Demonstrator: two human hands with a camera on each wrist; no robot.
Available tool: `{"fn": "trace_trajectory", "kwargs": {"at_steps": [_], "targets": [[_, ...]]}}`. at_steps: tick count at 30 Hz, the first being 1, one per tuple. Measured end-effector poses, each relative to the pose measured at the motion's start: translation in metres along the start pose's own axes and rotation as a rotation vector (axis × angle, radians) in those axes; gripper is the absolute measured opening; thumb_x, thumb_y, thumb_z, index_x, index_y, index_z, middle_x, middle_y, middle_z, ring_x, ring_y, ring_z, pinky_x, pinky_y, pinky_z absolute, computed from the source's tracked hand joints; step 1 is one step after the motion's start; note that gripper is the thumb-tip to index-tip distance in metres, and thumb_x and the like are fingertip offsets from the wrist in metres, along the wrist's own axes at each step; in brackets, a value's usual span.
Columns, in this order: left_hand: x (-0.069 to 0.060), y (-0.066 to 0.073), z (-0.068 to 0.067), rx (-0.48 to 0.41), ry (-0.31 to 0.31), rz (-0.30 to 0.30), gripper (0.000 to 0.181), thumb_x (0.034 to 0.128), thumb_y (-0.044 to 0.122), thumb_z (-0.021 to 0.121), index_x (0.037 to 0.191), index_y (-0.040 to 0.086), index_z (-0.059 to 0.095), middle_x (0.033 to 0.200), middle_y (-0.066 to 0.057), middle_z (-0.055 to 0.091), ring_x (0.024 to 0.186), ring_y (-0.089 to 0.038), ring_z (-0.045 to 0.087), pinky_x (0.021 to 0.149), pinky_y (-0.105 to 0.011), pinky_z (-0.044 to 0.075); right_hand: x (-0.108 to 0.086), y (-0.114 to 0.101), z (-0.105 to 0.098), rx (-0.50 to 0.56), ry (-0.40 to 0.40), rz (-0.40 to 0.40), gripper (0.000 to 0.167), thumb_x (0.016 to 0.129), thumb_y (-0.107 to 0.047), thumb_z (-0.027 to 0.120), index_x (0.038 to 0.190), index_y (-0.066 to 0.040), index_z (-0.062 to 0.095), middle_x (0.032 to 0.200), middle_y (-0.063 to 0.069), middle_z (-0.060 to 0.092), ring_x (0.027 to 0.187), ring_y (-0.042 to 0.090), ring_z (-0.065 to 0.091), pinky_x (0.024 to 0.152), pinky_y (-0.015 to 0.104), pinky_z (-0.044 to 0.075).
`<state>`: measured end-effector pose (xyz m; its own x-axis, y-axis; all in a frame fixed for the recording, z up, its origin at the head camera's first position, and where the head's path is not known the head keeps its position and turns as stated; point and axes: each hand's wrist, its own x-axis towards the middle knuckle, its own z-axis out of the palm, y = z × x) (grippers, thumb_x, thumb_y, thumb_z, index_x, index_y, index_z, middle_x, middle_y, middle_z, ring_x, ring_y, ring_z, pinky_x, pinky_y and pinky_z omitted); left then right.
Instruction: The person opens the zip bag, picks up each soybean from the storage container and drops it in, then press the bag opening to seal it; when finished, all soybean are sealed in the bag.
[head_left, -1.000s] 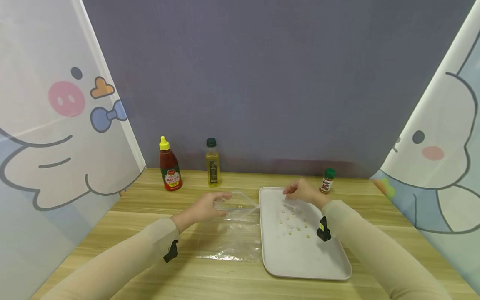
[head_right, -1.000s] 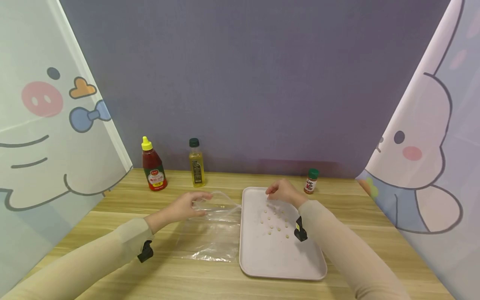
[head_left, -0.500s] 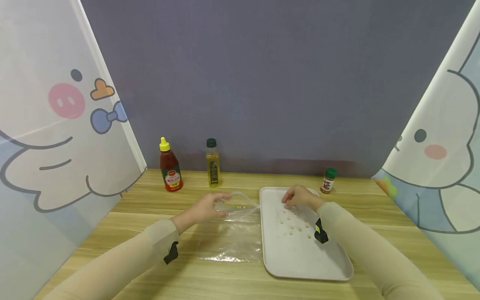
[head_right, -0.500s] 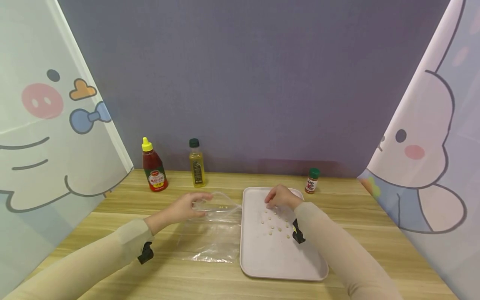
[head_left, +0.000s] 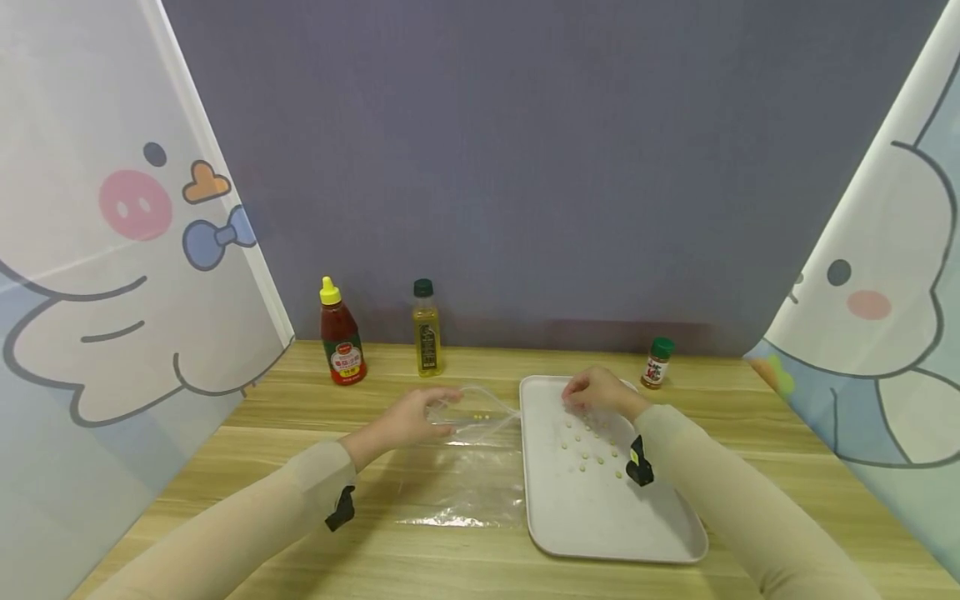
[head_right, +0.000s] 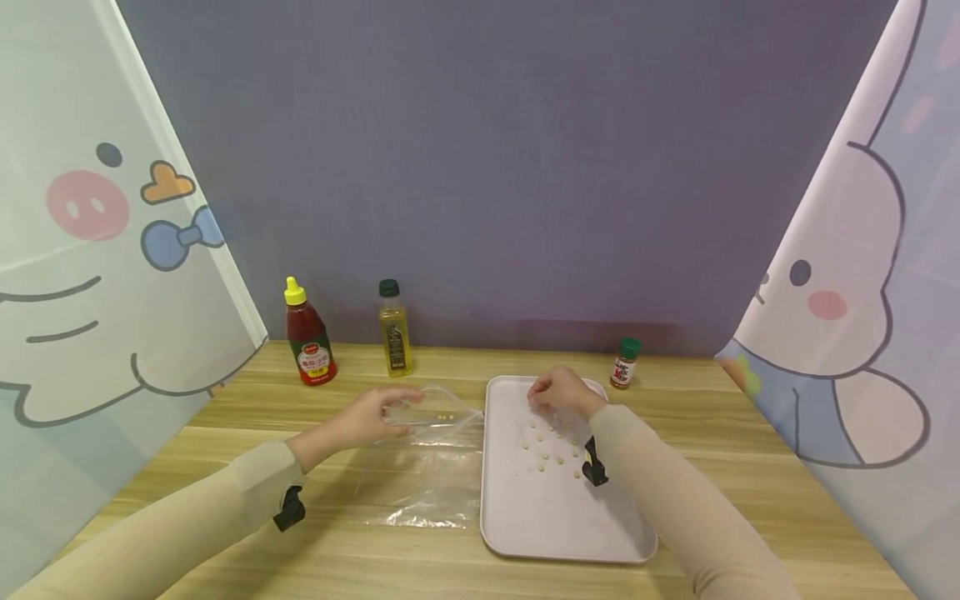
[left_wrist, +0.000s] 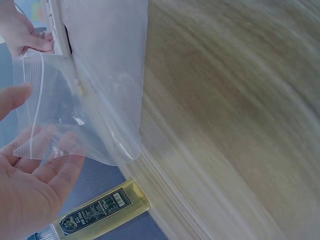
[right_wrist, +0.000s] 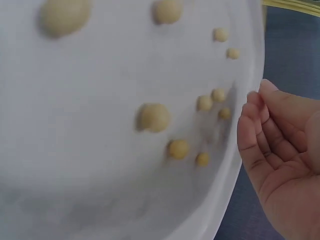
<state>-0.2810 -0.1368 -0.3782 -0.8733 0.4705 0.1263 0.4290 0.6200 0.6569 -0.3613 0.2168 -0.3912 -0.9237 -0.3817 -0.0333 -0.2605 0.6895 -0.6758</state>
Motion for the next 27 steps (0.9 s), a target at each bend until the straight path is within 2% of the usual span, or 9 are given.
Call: {"fn": "trace_trajectory", "kwargs": {"at_steps": [4, 7, 11, 14, 17, 21, 23, 27], "targets": [[0.0, 0.001, 0.0, -0.008, 0.002, -0.001, 0.057, 0.0827, 0.011, 0.074, 0.135, 0.005, 0.054, 0.134, -0.015, 0.059, 0.124, -0.038, 0.053, 0.106, -0.054, 0.043, 0.003, -0.004, -0.002, 0.078, 0.019, -0.015, 0.017, 0.088, -0.007, 0.067, 0.099, 0.005, 0.07, 0.076, 0.001, 0.07, 0.066, 0.008, 0.057, 0.065, 0.028, 0.054], [-0.001, 0.002, 0.0, -0.009, 0.003, -0.002, 0.057, 0.0828, 0.011, 0.074, 0.135, 0.005, 0.053, 0.133, -0.014, 0.059, 0.124, -0.038, 0.053, 0.105, -0.054, 0.043, 0.005, -0.009, -0.004, 0.152, 0.011, -0.042, 0.023, 0.088, -0.006, 0.067, 0.104, 0.011, 0.067, 0.081, 0.004, 0.072, 0.069, 0.009, 0.061, 0.071, 0.036, 0.058], [-0.001, 0.002, 0.0, -0.009, 0.007, -0.003, 0.057, 0.0829, 0.011, 0.074, 0.136, 0.005, 0.053, 0.133, -0.014, 0.059, 0.124, -0.039, 0.053, 0.105, -0.055, 0.044, 0.007, -0.02, -0.004, 0.225, 0.006, -0.055, 0.027, 0.089, -0.007, 0.067, 0.108, 0.013, 0.065, 0.088, 0.013, 0.074, 0.077, 0.026, 0.068, 0.079, 0.048, 0.058], [-0.001, 0.002, 0.0, -0.01, 0.008, -0.005, 0.058, 0.0827, 0.011, 0.075, 0.136, 0.005, 0.053, 0.133, -0.014, 0.059, 0.124, -0.039, 0.053, 0.104, -0.055, 0.044, 0.008, -0.033, -0.003, 0.239, 0.018, -0.06, 0.025, 0.09, -0.011, 0.067, 0.106, 0.007, 0.068, 0.092, 0.017, 0.073, 0.085, 0.036, 0.068, 0.082, 0.052, 0.057], [-0.001, 0.003, 0.0, -0.01, 0.007, -0.006, 0.058, 0.0826, 0.011, 0.075, 0.136, 0.006, 0.053, 0.133, -0.014, 0.059, 0.123, -0.039, 0.053, 0.103, -0.055, 0.045, 0.006, -0.048, -0.003, 0.229, 0.027, -0.085, 0.022, 0.091, -0.014, 0.067, 0.105, 0.003, 0.07, 0.092, 0.016, 0.072, 0.082, 0.029, 0.068, 0.084, 0.05, 0.057], [0.0, 0.003, 0.0, -0.007, 0.006, -0.004, 0.058, 0.0828, 0.011, 0.075, 0.137, 0.006, 0.053, 0.134, -0.013, 0.059, 0.122, -0.038, 0.054, 0.102, -0.054, 0.046, 0.005, -0.066, -0.001, 0.222, 0.026, -0.104, 0.021, 0.091, -0.014, 0.067, 0.106, 0.001, 0.07, 0.096, 0.014, 0.072, 0.076, 0.013, 0.065, 0.079, 0.037, 0.058], [0.001, 0.002, 0.0, -0.006, 0.006, -0.002, 0.058, 0.0829, 0.011, 0.075, 0.137, 0.006, 0.053, 0.134, -0.013, 0.059, 0.121, -0.038, 0.054, 0.101, -0.054, 0.047, 0.004, -0.074, 0.001, 0.222, 0.019, -0.112, 0.022, 0.091, -0.013, 0.067, 0.107, 0.001, 0.07, 0.099, 0.015, 0.072, 0.076, 0.012, 0.065, 0.077, 0.032, 0.057], [0.001, 0.002, 0.0, -0.009, 0.004, -0.004, 0.058, 0.083, 0.011, 0.075, 0.137, 0.006, 0.053, 0.134, -0.014, 0.059, 0.121, -0.037, 0.054, 0.101, -0.053, 0.048, 0.004, -0.088, 0.006, 0.225, 0.003, -0.123, 0.021, 0.09, -0.013, 0.068, 0.106, -0.001, 0.071, 0.101, 0.012, 0.073, 0.077, 0.013, 0.066, 0.076, 0.03, 0.057]]}}
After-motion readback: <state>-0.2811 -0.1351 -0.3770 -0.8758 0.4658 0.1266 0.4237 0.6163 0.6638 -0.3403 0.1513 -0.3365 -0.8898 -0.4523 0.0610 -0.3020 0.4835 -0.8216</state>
